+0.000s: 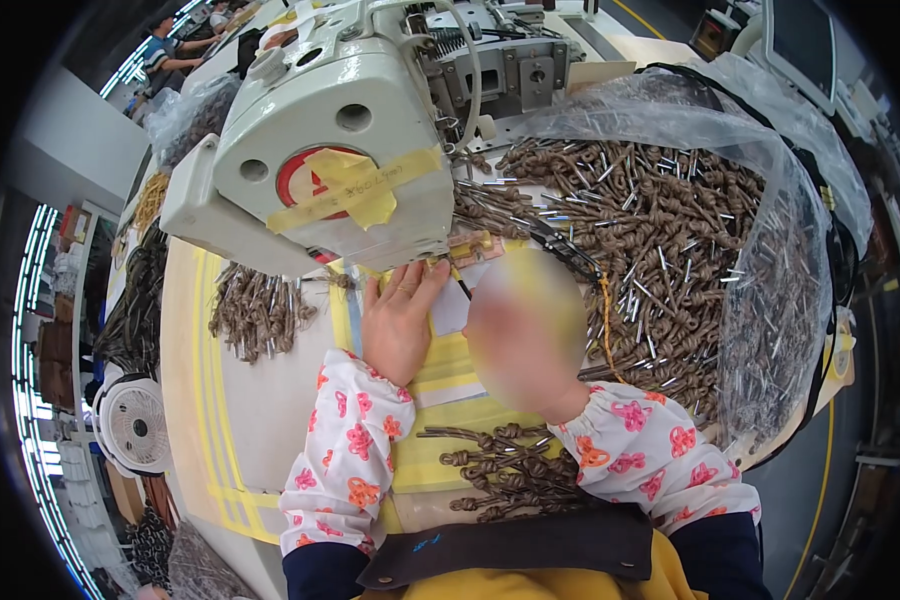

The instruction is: Assembling and preparing small leather strap components at a sewing station.

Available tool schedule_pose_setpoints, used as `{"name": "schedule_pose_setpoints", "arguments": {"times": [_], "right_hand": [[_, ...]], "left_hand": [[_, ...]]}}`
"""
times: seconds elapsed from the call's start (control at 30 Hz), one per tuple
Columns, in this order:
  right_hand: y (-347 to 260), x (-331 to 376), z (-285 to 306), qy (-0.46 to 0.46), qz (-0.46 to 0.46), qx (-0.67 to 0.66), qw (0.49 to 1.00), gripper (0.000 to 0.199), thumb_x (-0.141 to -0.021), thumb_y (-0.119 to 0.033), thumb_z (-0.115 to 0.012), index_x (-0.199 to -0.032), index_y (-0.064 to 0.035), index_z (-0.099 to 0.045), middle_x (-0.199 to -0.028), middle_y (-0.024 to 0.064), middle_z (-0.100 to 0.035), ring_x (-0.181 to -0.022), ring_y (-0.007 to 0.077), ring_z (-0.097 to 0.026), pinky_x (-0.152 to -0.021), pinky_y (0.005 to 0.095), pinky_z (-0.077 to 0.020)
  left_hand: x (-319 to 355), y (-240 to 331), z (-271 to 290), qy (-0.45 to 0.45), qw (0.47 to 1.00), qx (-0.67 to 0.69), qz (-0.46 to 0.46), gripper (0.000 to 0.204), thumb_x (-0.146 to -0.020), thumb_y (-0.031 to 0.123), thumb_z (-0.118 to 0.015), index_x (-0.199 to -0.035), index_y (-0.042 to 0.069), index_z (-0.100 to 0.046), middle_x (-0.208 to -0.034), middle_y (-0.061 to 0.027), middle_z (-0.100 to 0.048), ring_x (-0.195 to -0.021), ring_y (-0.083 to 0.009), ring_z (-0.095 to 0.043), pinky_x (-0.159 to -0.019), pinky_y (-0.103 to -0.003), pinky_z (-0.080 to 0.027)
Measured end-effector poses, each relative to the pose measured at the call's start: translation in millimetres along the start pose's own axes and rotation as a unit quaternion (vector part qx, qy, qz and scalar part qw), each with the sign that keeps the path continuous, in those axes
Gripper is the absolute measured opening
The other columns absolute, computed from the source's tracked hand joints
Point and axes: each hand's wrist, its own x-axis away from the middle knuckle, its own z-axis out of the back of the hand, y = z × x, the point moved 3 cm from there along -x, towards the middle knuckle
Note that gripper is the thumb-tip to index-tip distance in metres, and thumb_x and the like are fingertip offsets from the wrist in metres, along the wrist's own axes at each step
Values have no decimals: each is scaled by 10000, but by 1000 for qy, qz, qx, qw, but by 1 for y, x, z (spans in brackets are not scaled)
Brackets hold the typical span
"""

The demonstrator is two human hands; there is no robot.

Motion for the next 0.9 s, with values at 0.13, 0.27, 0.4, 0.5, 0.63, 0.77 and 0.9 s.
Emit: {"name": "schedule_pose_setpoints", "arguments": {"times": [0.13,0.27,0.4,0.5,0.63,0.77,0.9], "right_hand": [[1,-3,-1,0,9,2,1000,323,-898,-41,-477,-1210,46,-467,-782,67,-567,-386,37,-356,-330,197,-266],[0,1,-1,-16,16,22,999,330,-898,-43,-470,-1214,51,-460,-781,67,-566,-386,41,-359,-333,201,-273],[9,-3,1,-26,39,44,998,342,-894,-40,-460,-1222,54,-451,-788,70,-565,-390,46,-368,-338,205,-280],[13,-7,5,-35,57,58,996,356,-891,-38,-459,-1235,53,-442,-802,77,-566,-399,48,-381,-342,211,-286],[7,-6,6,-33,57,53,996,377,-892,-36,-450,-1257,53,-423,-812,87,-565,-407,53,-389,-347,219,-298],[7,-3,2,-48,43,49,997,400,-895,-43,-445,-1280,54,-396,-819,94,-565,-412,66,-390,-352,230,-306],[11,-7,3,-43,41,60,996,407,-894,-61,-460,-1277,56,-394,-824,95,-563,-414,71,-392,-351,231,-305]], "left_hand": [[-1,-2,1,7,1000,-5,-8,390,-773,18,-515,-1148,111,-571,-1088,-163,-607,-1056,-313,-556,-867,-473,-370],[-4,2,8,4,1000,16,-10,391,-769,14,-513,-1145,104,-570,-1083,-156,-603,-1056,-306,-548,-862,-474,-371],[3,-1,2,-7,1000,-14,-19,394,-772,16,-504,-1155,94,-559,-1096,-151,-594,-1049,-302,-540,-868,-473,-371],[4,0,-1,-1,1000,-14,-24,391,-781,22,-500,-1162,94,-553,-1107,-150,-591,-1051,-302,-540,-881,-477,-369],[2,4,1,7,1000,-8,-22,356,-805,43,-509,-1153,100,-555,-1125,-148,-587,-1081,-298,-532,-891,-491,-370],[2,2,0,13,1000,-16,-23,332,-812,48,-516,-1138,101,-559,-1124,-148,-586,-1094,-296,-528,-888,-493,-375],[5,2,-1,22,999,14,-24,340,-813,37,-511,-1145,98,-555,-1126,-150,-584,-1106,-291,-524,-893,-497,-373]]}}
